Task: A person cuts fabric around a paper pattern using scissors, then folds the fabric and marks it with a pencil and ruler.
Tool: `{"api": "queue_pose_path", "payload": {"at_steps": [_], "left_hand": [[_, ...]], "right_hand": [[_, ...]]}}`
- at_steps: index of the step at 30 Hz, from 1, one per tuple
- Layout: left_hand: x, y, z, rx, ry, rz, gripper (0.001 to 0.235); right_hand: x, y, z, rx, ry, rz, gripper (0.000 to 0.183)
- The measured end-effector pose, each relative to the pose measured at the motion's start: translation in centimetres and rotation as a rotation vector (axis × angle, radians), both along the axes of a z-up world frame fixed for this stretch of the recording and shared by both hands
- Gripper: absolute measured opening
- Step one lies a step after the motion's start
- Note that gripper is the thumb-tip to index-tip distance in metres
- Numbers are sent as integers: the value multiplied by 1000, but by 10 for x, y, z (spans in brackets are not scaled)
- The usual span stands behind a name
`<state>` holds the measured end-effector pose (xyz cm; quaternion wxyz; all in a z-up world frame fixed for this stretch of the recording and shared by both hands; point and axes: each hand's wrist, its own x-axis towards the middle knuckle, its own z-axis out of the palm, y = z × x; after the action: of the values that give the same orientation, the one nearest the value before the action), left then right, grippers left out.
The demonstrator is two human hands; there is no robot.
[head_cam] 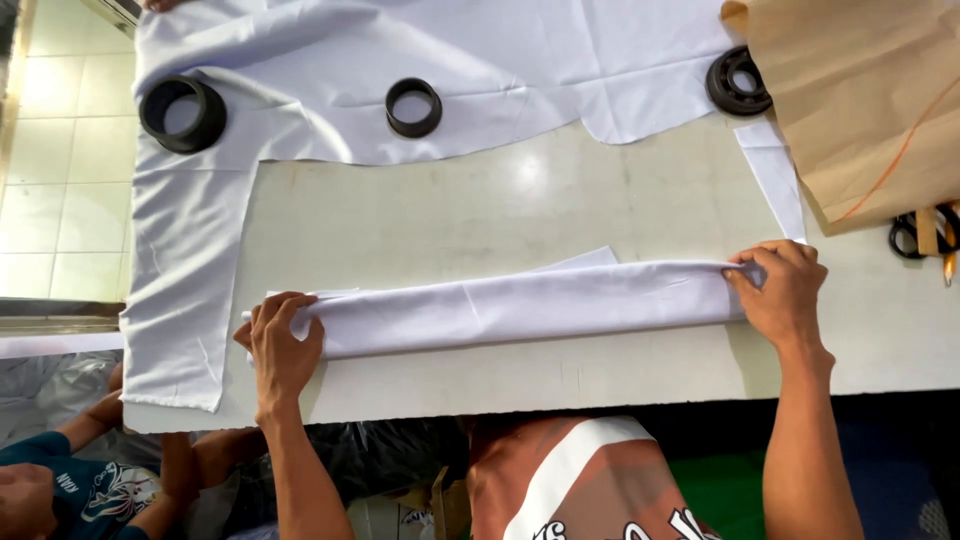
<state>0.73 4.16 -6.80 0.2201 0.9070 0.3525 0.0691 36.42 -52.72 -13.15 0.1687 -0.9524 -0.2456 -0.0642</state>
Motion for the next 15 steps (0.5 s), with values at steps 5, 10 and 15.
{"api": "queue_pose_path", "payload": {"at_steps": [5, 10, 15], "left_hand": [[8, 6, -7, 95, -49, 26, 21], [24, 14, -13, 279, -252, 59, 6], [35, 11, 10, 400, -490, 100, 11]], "right_hand": [[16, 4, 13, 12, -100, 73, 14], [30, 8, 13, 110, -13, -12, 11], [17, 30, 63, 323, -318, 140, 9]]}}
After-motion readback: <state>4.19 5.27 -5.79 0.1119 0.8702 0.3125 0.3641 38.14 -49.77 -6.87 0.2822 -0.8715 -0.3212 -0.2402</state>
